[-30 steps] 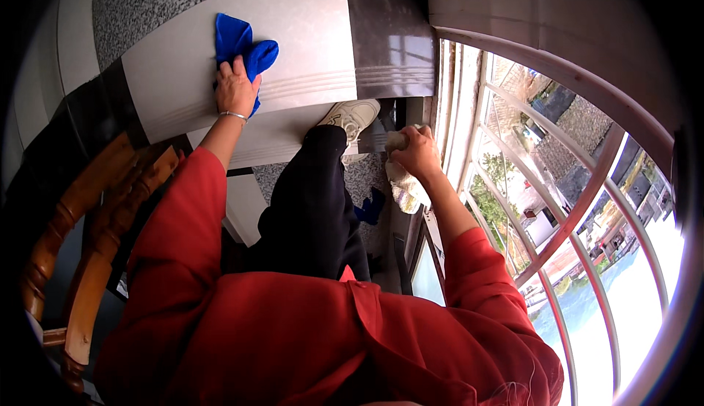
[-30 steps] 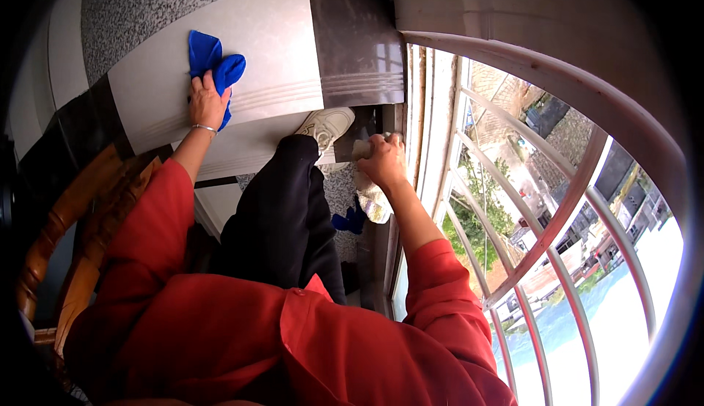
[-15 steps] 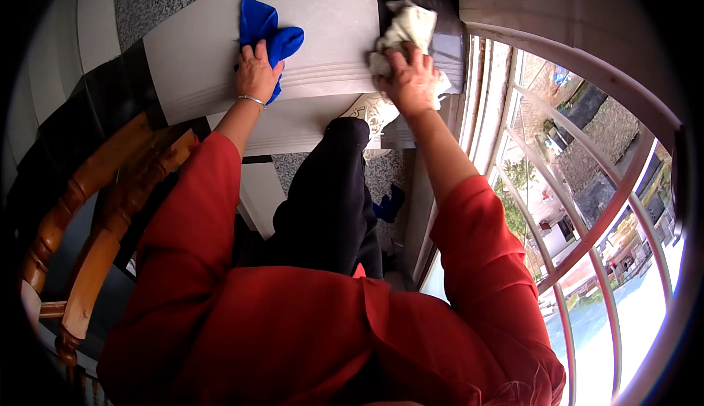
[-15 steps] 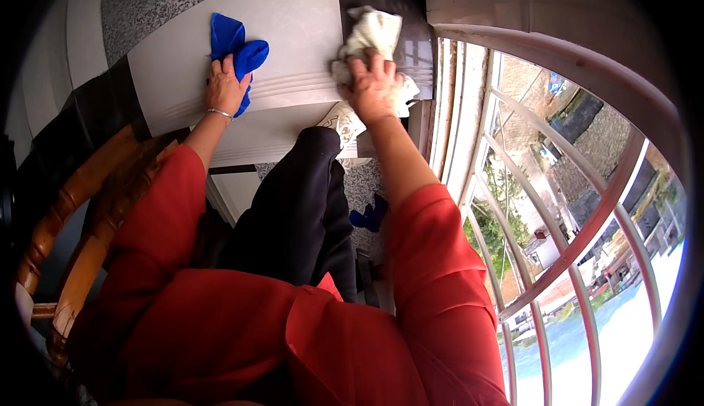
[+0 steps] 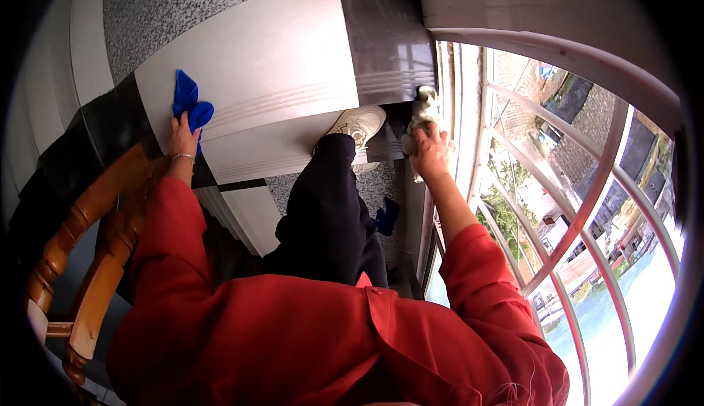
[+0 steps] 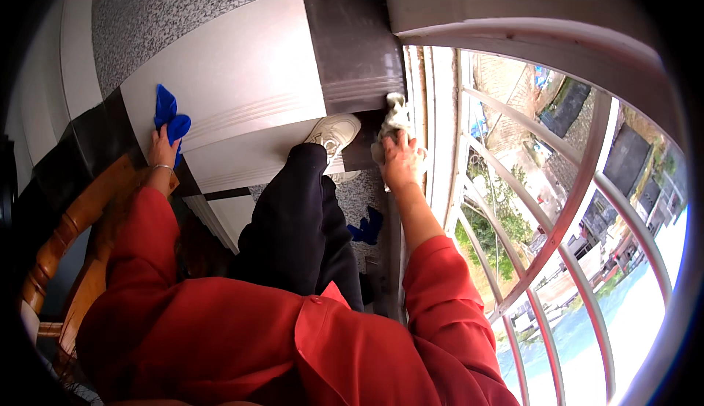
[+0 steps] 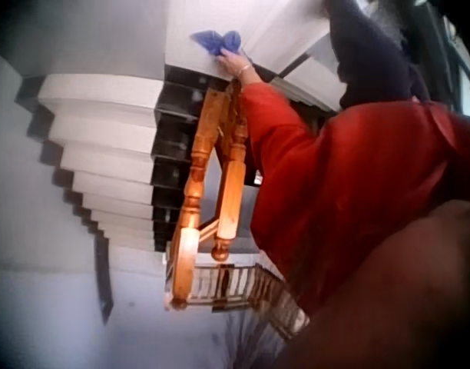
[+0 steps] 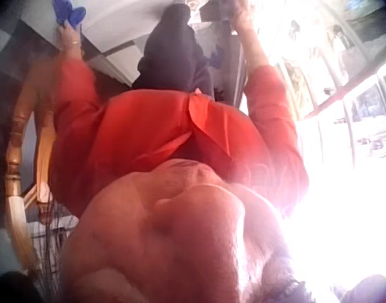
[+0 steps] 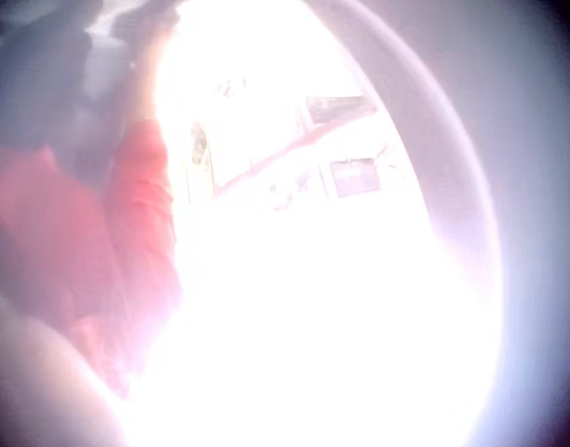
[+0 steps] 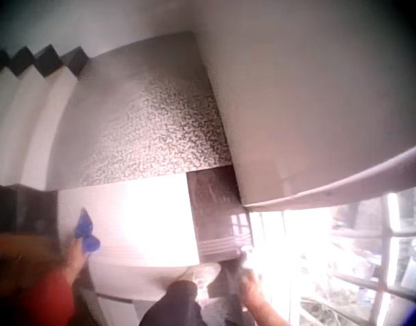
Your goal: The person kneels on the floor and wipes the metal window frame and sill using a cloth. They systematically clean the vertical bars and horizontal sections of the frame.
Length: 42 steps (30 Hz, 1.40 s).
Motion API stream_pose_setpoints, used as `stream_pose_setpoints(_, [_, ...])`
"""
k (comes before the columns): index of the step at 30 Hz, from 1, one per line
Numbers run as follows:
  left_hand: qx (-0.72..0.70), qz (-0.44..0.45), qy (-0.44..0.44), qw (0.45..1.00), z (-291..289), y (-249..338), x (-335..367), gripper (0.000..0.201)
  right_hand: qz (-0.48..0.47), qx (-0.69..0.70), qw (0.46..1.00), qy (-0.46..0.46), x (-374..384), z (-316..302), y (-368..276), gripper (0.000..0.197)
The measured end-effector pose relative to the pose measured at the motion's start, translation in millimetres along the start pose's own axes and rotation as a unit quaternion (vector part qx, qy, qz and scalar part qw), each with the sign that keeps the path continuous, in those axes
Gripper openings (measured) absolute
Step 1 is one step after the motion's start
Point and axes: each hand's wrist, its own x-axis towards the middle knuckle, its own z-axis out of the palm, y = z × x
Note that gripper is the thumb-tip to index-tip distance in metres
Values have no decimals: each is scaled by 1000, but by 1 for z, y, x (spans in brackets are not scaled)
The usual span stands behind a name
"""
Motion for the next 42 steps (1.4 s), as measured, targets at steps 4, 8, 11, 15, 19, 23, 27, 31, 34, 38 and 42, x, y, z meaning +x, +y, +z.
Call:
stream_pose_setpoints(4, [156,-24,-60,986,-2,-14,-9,54,66,98,985,-126,-52,6,6,52])
stream_pose_setpoints(8, [227,-81,-164,956,-16,-19,-1,61,123,160,971,-125,-93,-1,13,51])
stream_pose_setpoints(11, [165,-14,-199,966,-51,30,18,61,152,193,965,-91,-119,-5,16,51])
stream_pose_setpoints(15, [59,166,-86,981,-87,155,39,46,187,218,957,-43,-142,-23,13,48])
stream_pose_setpoints(19, [75,360,-36,929,-139,284,27,56,215,239,947,13,-176,-40,23,46])
stream_pose_setpoints(23, [159,458,-52,873,-142,355,41,72,270,226,935,39,-209,-49,32,46])
stream_pose_setpoints(27, [206,451,-78,865,-140,378,44,85,339,212,914,70,-233,-42,33,45])
stream_pose_setpoints(31, [217,455,-76,860,-134,380,53,89,384,205,898,66,-241,-32,41,45])
stream_pose_setpoints(34, [244,448,-87,856,-137,388,54,90,429,208,879,22,-239,-34,48,47])
stream_pose_setpoints(38, [246,434,-92,862,-138,389,52,92,470,209,857,22,-245,-38,60,49])
stream_pose_setpoints(42, [248,440,-89,858,-138,390,51,89,494,233,837,40,-249,-35,71,49])
